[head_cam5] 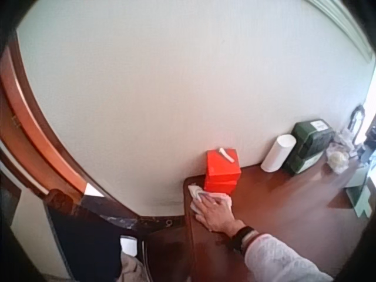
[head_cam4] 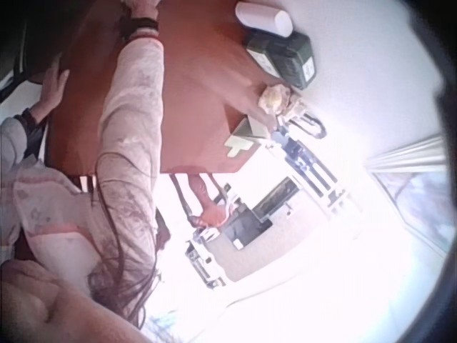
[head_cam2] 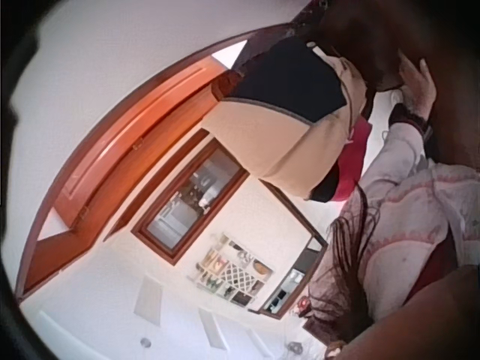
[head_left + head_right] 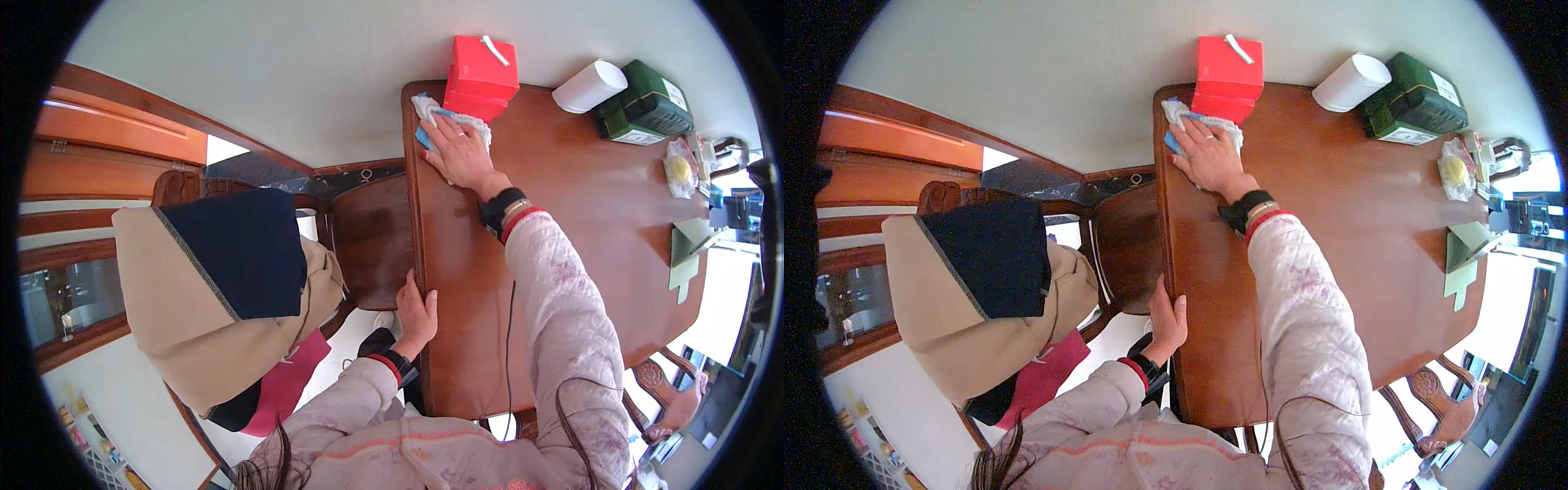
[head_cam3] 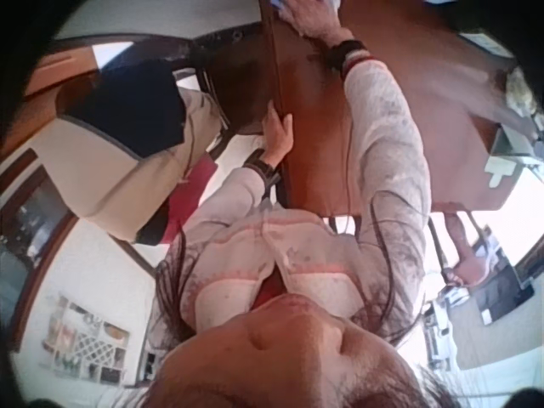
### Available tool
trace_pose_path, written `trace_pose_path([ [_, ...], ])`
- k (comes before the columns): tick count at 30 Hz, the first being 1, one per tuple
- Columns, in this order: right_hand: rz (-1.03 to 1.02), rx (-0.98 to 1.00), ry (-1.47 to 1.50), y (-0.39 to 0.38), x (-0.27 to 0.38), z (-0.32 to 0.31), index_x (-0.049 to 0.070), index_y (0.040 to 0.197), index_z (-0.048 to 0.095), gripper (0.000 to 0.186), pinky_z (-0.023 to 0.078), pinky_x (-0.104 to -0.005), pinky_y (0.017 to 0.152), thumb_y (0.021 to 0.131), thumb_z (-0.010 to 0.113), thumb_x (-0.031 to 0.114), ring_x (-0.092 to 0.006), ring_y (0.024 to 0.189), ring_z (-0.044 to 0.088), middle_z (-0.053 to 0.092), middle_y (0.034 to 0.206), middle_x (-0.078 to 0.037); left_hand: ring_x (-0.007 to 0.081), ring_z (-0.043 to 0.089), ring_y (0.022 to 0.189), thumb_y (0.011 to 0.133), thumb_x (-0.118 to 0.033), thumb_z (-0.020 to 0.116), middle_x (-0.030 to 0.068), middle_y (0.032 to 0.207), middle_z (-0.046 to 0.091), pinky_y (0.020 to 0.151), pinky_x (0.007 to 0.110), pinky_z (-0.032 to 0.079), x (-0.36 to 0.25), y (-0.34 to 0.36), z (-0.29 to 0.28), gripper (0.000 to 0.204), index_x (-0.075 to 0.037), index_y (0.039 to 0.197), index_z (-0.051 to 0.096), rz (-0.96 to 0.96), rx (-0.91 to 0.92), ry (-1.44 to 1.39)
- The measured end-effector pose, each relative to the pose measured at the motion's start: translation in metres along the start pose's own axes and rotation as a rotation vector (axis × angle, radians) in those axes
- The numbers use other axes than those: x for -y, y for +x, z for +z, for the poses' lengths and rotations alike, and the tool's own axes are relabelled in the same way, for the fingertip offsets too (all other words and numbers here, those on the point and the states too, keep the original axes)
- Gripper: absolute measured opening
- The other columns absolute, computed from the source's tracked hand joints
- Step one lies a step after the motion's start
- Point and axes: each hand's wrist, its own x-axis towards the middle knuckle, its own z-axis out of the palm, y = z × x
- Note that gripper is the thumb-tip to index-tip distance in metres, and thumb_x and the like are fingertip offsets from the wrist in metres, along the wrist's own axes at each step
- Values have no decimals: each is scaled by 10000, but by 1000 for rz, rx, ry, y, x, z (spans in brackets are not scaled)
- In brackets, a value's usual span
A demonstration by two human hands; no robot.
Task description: The person wipes the kitchen countertop and cutting board with a cloth, then moves to the dining area to wipe a wooden table. They also wash their hands at a bathroom sink and handle a tablet on the table.
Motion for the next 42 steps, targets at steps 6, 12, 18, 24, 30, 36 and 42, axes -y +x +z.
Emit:
trace_pose_path([
  [6, -116, -1, -57, -16, 18, 7, 102, 1418, 423, 560, 351, -461, 1038, 944, 516, 386, -285, 1355, 419, 455, 1448, -158, 454, 431, 1173, 964, -284, 502, 262, 1389, 426, 1042, 517, 329, 1, 1, 0, 632, 56, 1443, 268, 17, 1, 10],
  [12, -539, 309, 203, -164, 62, -37, 132, 1394, 470, 604, 357, -455, 1065, 886, 610, 425, -241, 1356, 426, 433, 1478, -95, 463, 429, 1167, 940, -227, 495, 281, 1360, 438, 1048, 520, 315, 1, 2, 1, 619, 39, 1450, 266, 19, -20, -21],
  [18, 478, -62, -84, -137, -95, -24, 152, 1458, 391, 536, 308, -527, 1078, 958, 501, 312, -295, 1391, 374, 442, 1472, -130, 452, 434, 1169, 935, -207, 509, 301, 1311, 450, 1028, 518, 329, 1, 1, -1, 626, 43, 1449, 252, 12, 3, -28],
  [24, 406, -110, -81, -15, -160, -3, 167, 1460, 381, 508, 313, -508, 1074, 989, 417, 355, -279, 1403, 360, 423, 1490, -129, 466, 427, 1172, 944, -242, 490, 307, 1315, 445, 1020, 525, 329, 2, 2, -2, 621, 45, 1441, 252, 44, 16, -30],
  [30, 229, -139, -214, -3, -148, -9, 89, 1405, 417, 498, 351, -484, 1042, 968, 453, 325, -291, 1348, 409, 455, 1437, -138, 458, 424, 1182, 949, -251, 485, 289, 1362, 423, 1021, 532, 334, 1, 1, -4, 618, 37, 1444, 251, 68, 6, -38],
  [36, 205, 138, -115, -92, -29, -19, 47, 1449, 359, 631, 314, -494, 1063, 937, 532, 373, -318, 1392, 350, 369, 1490, -199, 465, 423, 1167, 942, -255, 509, 303, 1334, 426, 1018, 537, 336, 1, 2, -4, 637, 28, 1450, 249, 3, 29, -31],
  [42, 37, -64, 9, -32, 35, 12, 50, 1412, 416, 650, 306, -461, 1076, 899, 579, 415, -296, 1360, 398, 451, 1440, -180, 461, 433, 1152, 952, -293, 509, 298, 1312, 443, 1019, 532, 339, 6, 1, -2, 649, 25, 1454, 248, 32, 19, -47],
])
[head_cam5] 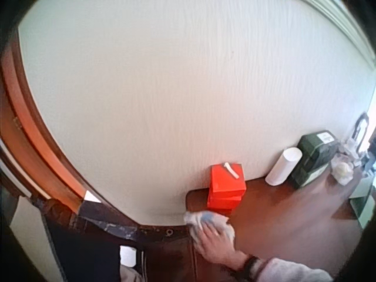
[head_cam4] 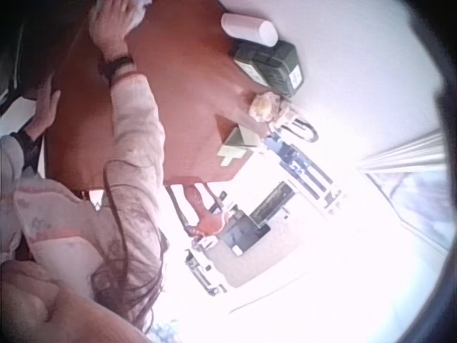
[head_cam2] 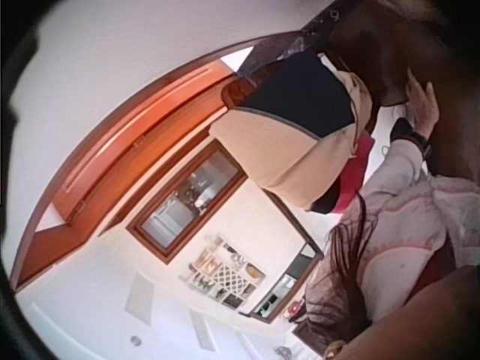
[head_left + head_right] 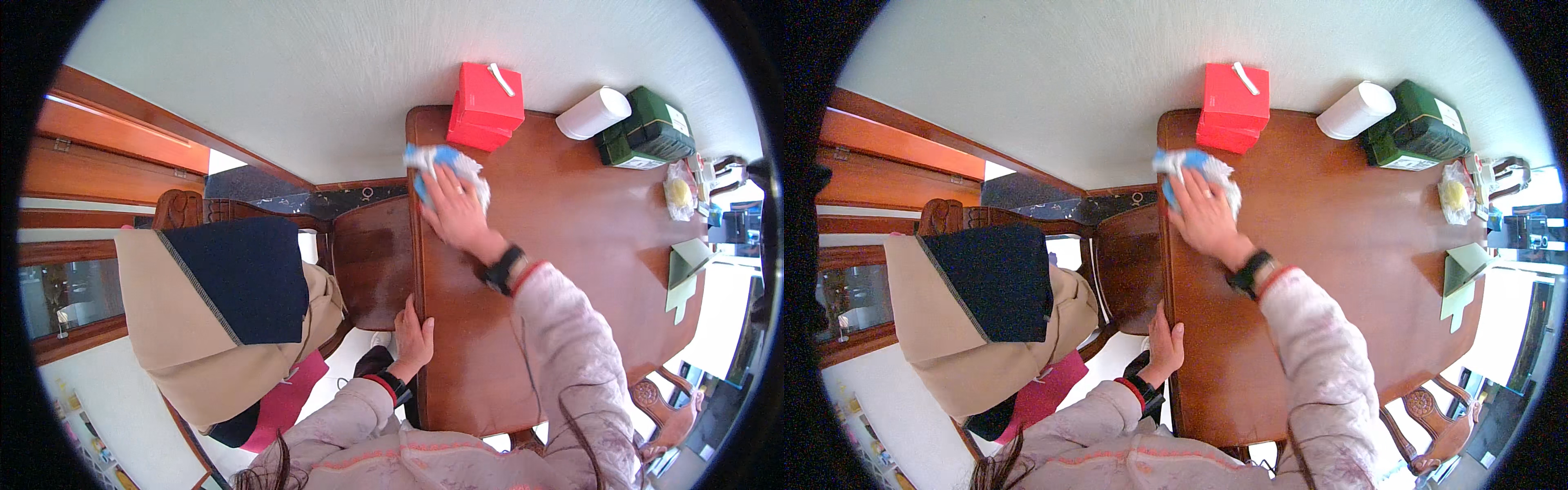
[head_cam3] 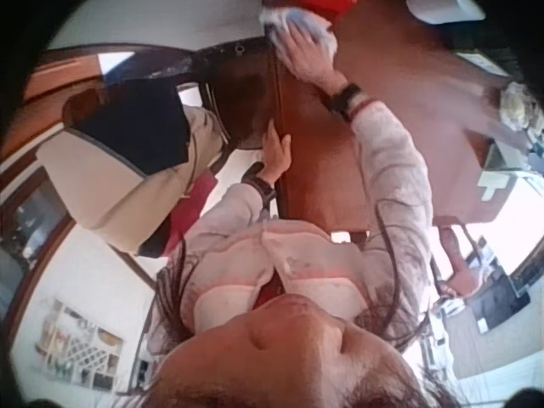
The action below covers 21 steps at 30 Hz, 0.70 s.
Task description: The person wipes the kitchen countertop and cutting board with a cloth, then moves to the dining area to wipe a wooden table. They also wash their hands at a bathroom sink and handle a tablet on the table.
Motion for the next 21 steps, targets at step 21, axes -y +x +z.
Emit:
trace_pose_path([
  [21, -114, 232, 4, -200, 99, -50, 128, 1443, 406, 687, 291, -427, 1109, 883, 597, 476, -242, 1408, 347, 401, 1503, -112, 379, 508, 1219, 1036, -342, 379, 227, 1300, 552, 1046, 420, 379, 26, -4, -16, 463, 11, 1313, 496, -193, -72, -358],
])
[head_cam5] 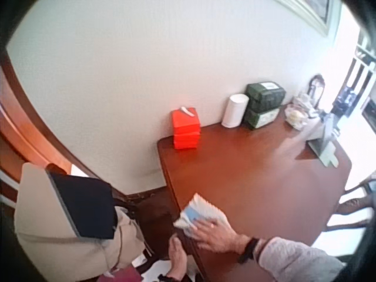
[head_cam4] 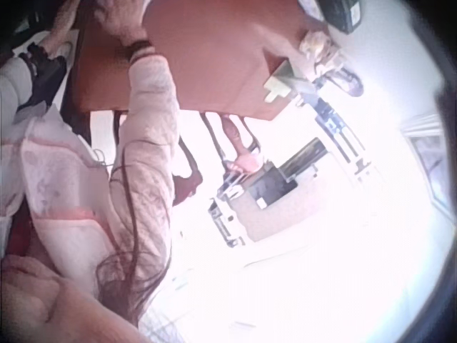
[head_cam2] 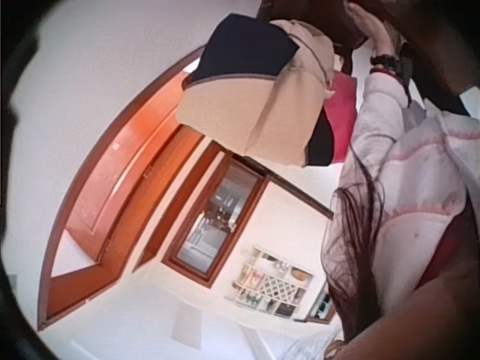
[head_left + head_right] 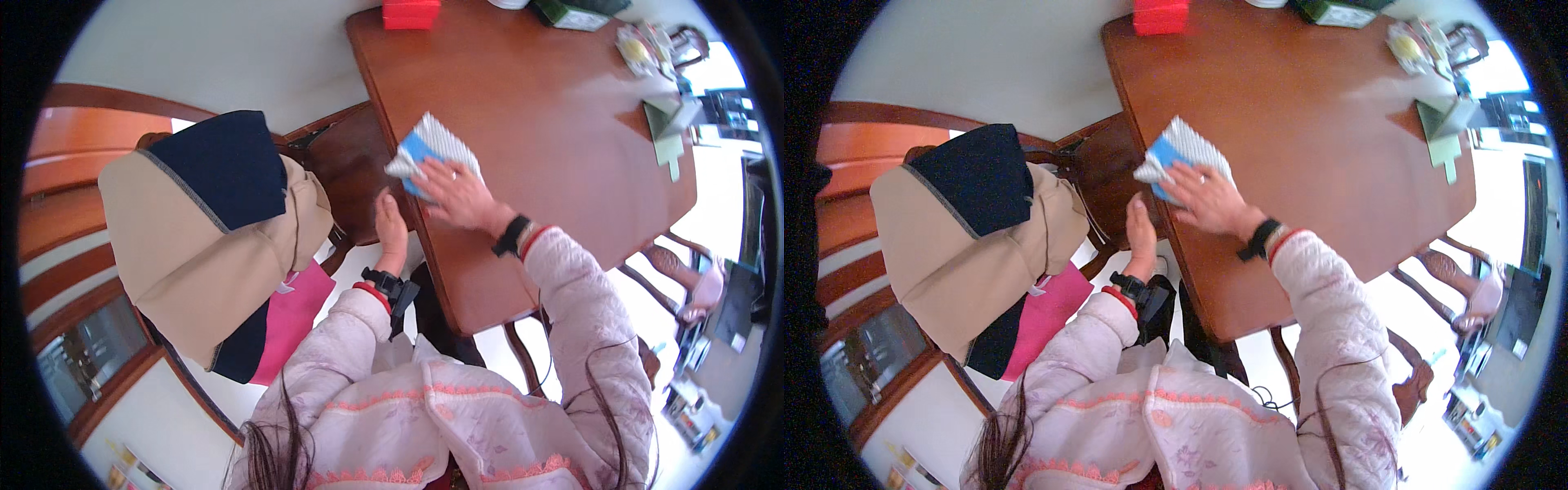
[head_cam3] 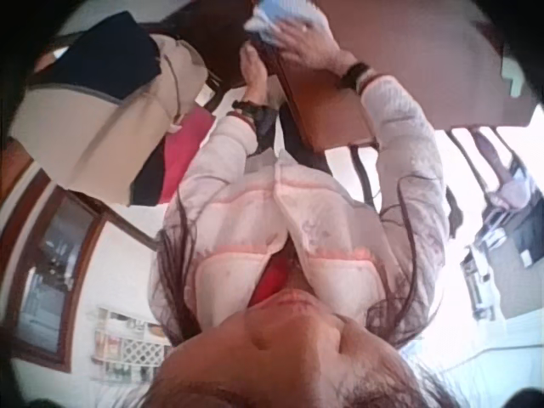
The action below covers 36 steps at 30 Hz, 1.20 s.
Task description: The person wipes the kitchen countertop and cutting board with a cloth, then moves to the dining area to wipe a wooden table. They also wash their hands at a bathroom sink and handle a tablet on the table.
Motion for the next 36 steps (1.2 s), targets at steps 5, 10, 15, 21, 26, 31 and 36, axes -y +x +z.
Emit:
trace_pose_path([
  [5, 23, 131, 187, -141, 117, 14, 146, 1421, 429, 566, 302, -425, 1108, 920, 582, 357, -243, 1409, 347, 396, 1507, -93, 412, 348, 1336, 983, -246, 510, 234, 1438, 371, 1114, 496, 284, -13, -24, -3, 451, -20, 1364, 424, 475, -7, 263],
  [10, 411, -7, 680, -250, 222, 7, 100, 1231, 612, 443, 427, -394, 1001, 818, 518, -31, -252, 1270, 515, 579, 1329, -88, 415, 316, 1367, 928, -196, 574, 218, 1432, 382, 1116, 547, 260, -43, -29, 23, 459, -42, 1343, 450, 765, 172, 527],
  [15, 1145, -771, 1186, -264, 221, -17, 3, 1161, 636, 493, 473, -303, 945, 768, 360, -109, -172, 1083, 608, 650, 1147, -100, 382, 294, 1399, 909, -198, 595, 194, 1435, 387, 1119, 565, 244, -43, -32, 36, 476, -74, 1348, 455, 850, 111, 787],
  [21, 926, -297, 218, -162, 207, 14, 122, 1316, 545, 449, 333, -458, 1079, 871, 595, 158, -289, 1288, 484, 550, 1342, -133, 361, 276, 1416, 927, -212, 579, 166, 1476, 366, 1128, 568, 219, -37, -33, 37, 482, -99, 1375, 441, 860, 144, 851],
  [26, 967, -233, 7, -211, 141, 25, 113, 1356, 506, 507, 281, -465, 1087, 905, 589, 330, -276, 1348, 422, 505, 1392, -141, 383, 242, 1425, 930, -231, 575, 197, 1496, 326, 1145, 557, 191, -48, -41, 39, 534, -50, 1403, 408, 972, 270, 901],
  [31, 1250, -327, -233, -289, 43, 18, 79, 1382, 477, 553, 266, -449, 1097, 921, 570, 370, -295, 1366, 402, 492, 1413, -172, 389, 227, 1429, 929, -254, 580, 211, 1515, 294, 1159, 540, 180, -64, -52, 82, 579, -3, 1410, 380, 1003, 413, 830],
  [36, 1584, -252, -282, -366, -80, 5, 72, 1423, 429, 595, 276, -449, 1081, 950, 508, 423, -309, 1389, 371, 440, 1463, -195, 381, 248, 1424, 915, -264, 598, 216, 1511, 311, 1163, 531, 180, -72, -59, 99, 642, 12, 1434, 341, 934, 419, 1004],
])
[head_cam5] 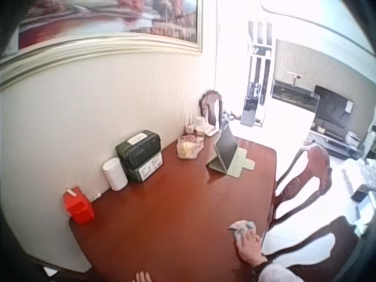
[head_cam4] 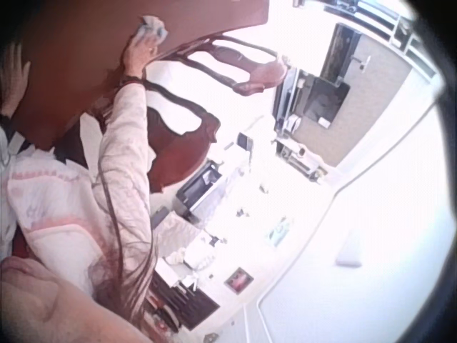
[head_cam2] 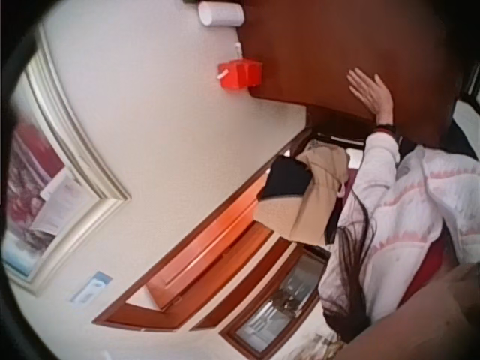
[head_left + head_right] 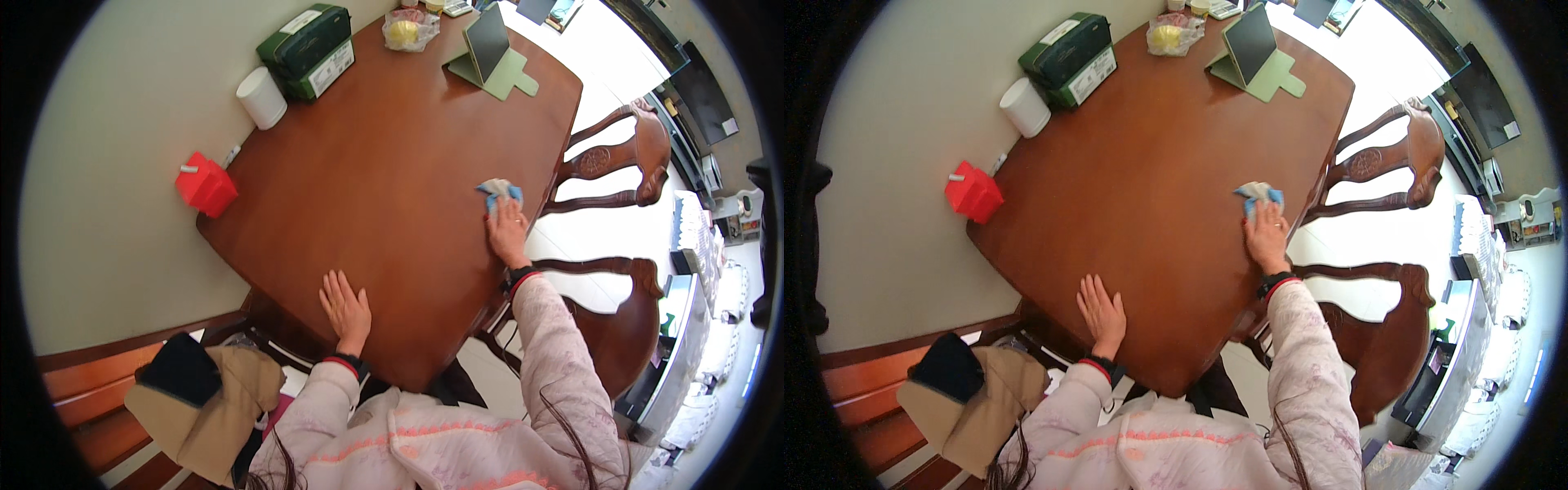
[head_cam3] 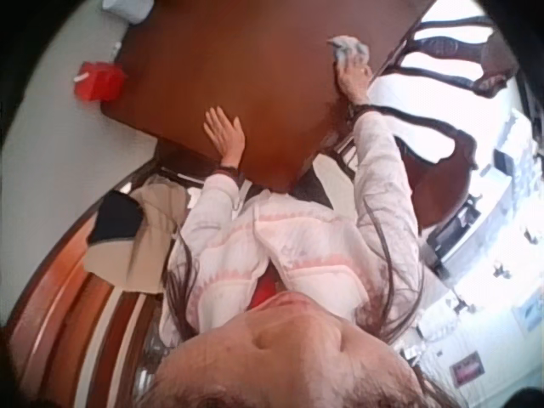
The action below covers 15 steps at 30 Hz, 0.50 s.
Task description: The person wipes the kitchen countertop and cutting board with a cloth, then moves to the dining area to wipe a wooden table. They also wash their hands at a bathroom sink and handle a tablet on the table.
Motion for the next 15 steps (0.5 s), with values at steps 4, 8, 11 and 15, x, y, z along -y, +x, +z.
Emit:
trace_pose_path([
  [4, 244, -82, 75, 115, -23, 7, 21, 1410, 433, 651, 292, -471, 1077, 944, 493, 472, -348, 1385, 364, 418, 1466, -230, 382, 246, 1426, 897, -263, 609, 231, 1513, 302, 1163, 540, 174, -2, 1, -2, 686, 22, 1448, 316, -18, 62, 71],
  [8, 67, 19, 258, 197, 55, 3, -45, 1354, 462, 688, 372, -512, 1021, 909, 521, 477, -387, 1345, 381, 406, 1439, -283, 387, 196, 1443, 893, -217, 586, 245, 1537, 243, 1175, 537, 125, -6, 3, -4, 694, 38, 1462, 280, -61, 157, 75],
  [11, -420, 78, 411, 210, 167, 11, 125, 1410, 431, 569, 264, -511, 1095, 935, 493, 432, -376, 1336, 390, 405, 1427, -271, 401, 223, 1429, 874, -236, 598, 258, 1515, 274, 1170, 548, 138, -8, 5, -6, 697, 45, 1443, 311, -49, 153, 97],
  [15, -709, -117, 476, 236, 245, 20, 134, 1345, 491, 472, 307, -498, 1057, 943, 494, 381, -308, 1310, 432, 491, 1361, -175, 410, 220, 1427, 856, -219, 588, 267, 1511, 273, 1172, 547, 126, -7, 4, -5, 698, 58, 1436, 316, -79, 192, 90],
])
